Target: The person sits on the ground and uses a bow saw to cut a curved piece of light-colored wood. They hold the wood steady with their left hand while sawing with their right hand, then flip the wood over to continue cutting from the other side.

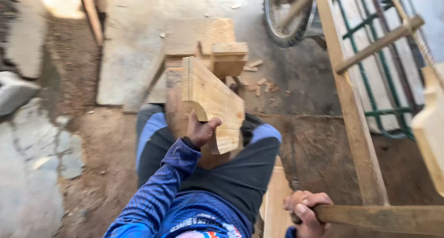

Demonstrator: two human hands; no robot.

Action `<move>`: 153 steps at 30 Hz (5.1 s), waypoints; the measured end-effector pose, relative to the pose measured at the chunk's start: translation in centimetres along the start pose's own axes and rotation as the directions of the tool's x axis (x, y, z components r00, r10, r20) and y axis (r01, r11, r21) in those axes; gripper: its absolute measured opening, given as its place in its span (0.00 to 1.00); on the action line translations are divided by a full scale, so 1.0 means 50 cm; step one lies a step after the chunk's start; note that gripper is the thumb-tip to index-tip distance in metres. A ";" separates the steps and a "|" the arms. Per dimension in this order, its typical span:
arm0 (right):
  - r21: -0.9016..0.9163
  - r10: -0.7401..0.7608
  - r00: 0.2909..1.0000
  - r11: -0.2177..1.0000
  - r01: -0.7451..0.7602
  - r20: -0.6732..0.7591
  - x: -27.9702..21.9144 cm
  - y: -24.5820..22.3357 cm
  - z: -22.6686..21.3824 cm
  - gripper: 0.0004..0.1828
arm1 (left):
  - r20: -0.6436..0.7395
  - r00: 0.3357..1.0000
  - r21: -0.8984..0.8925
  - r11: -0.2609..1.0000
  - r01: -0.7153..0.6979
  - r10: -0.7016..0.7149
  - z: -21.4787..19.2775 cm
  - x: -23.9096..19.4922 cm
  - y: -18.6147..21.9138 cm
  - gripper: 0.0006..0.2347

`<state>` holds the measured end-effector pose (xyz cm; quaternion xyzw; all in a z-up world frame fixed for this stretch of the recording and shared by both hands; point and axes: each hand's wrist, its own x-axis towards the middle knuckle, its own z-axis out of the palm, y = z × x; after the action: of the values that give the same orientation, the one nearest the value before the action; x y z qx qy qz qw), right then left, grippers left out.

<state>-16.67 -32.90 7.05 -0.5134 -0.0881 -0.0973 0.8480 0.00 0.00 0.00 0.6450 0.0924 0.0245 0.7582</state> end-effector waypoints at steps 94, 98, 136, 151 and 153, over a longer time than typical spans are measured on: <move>-0.496 0.475 0.784 0.607 -0.621 -0.400 -0.044 0.309 -0.065 0.14 | 0.483 0.875 0.860 -0.201 -0.468 0.027 -0.277 0.104 -0.029 0.33; -0.456 0.475 0.787 0.642 -0.616 -0.394 -0.048 0.291 -0.084 0.14 | 0.394 0.914 0.901 -0.239 -0.363 0.096 -0.274 0.125 -0.036 0.32; -0.395 0.535 0.658 0.531 -0.750 -0.531 0.065 0.231 -0.079 0.13 | 0.282 0.932 0.941 -0.121 -0.315 -0.230 -0.194 0.173 0.096 0.30; -0.046 0.575 0.456 0.587 -0.809 -0.679 0.217 0.154 -0.249 0.09 | 0.265 0.808 0.921 -0.109 -0.373 -0.527 -0.124 0.293 0.234 0.29; -0.030 0.542 0.427 0.594 -0.804 -0.724 0.215 0.153 -0.255 0.08 | 0.275 0.835 0.925 -0.106 -0.365 -0.476 -0.130 0.297 0.230 0.33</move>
<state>-3.68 -41.54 -2.61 -0.5857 0.4488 0.0723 0.6710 14.43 10.55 8.73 0.9560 -0.1109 -0.2713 0.0078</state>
